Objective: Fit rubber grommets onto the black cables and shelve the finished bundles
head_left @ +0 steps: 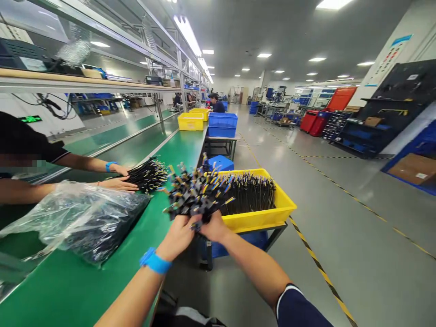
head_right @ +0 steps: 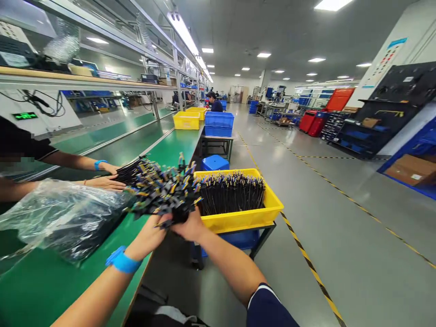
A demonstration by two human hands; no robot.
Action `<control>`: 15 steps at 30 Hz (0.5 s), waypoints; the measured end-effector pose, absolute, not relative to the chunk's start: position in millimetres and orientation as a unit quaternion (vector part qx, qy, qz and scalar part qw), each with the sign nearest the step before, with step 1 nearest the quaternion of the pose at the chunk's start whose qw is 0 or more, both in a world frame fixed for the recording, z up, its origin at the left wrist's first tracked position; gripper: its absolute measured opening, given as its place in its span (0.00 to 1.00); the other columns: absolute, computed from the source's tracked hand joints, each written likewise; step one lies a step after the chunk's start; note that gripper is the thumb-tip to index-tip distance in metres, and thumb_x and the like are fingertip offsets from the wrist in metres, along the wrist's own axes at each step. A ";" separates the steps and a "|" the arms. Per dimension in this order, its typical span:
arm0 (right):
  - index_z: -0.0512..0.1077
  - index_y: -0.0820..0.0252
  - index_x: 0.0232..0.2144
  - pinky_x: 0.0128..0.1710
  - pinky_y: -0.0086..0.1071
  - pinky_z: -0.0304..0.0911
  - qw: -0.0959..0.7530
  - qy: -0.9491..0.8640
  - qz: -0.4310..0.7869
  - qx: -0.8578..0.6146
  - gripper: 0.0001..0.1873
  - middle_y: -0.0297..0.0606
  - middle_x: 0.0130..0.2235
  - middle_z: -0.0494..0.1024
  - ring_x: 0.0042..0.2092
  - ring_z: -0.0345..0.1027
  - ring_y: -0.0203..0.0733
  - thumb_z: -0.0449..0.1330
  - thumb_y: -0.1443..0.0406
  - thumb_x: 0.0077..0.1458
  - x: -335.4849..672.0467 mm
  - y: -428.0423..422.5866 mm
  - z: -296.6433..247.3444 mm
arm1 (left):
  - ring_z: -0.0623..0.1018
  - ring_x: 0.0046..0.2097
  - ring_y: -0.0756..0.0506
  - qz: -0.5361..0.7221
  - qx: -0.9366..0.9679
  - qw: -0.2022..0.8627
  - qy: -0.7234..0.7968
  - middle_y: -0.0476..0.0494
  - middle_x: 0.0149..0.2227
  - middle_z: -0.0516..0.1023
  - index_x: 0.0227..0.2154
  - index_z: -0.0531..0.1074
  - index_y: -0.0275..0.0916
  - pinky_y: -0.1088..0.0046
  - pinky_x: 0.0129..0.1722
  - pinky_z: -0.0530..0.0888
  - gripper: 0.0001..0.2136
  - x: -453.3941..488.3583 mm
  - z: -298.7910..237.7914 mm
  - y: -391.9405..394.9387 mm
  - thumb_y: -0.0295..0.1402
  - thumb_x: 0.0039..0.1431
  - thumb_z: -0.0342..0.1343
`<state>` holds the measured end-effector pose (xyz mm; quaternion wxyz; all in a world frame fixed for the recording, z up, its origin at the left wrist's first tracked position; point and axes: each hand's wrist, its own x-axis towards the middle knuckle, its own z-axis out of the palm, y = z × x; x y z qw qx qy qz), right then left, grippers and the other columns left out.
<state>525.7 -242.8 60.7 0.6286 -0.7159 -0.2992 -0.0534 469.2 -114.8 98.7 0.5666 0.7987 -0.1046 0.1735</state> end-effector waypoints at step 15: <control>0.78 0.63 0.42 0.47 0.44 0.74 0.473 0.046 -0.101 -0.874 0.23 0.46 0.42 0.86 0.43 0.80 0.48 0.72 0.54 0.47 688.0 -510.5 12.9 | 0.78 0.57 0.31 -0.057 0.966 0.162 -0.192 0.32 0.53 0.80 0.59 0.71 0.38 0.49 0.62 0.66 0.26 555.9 13.7 -211.6 0.45 0.61 0.61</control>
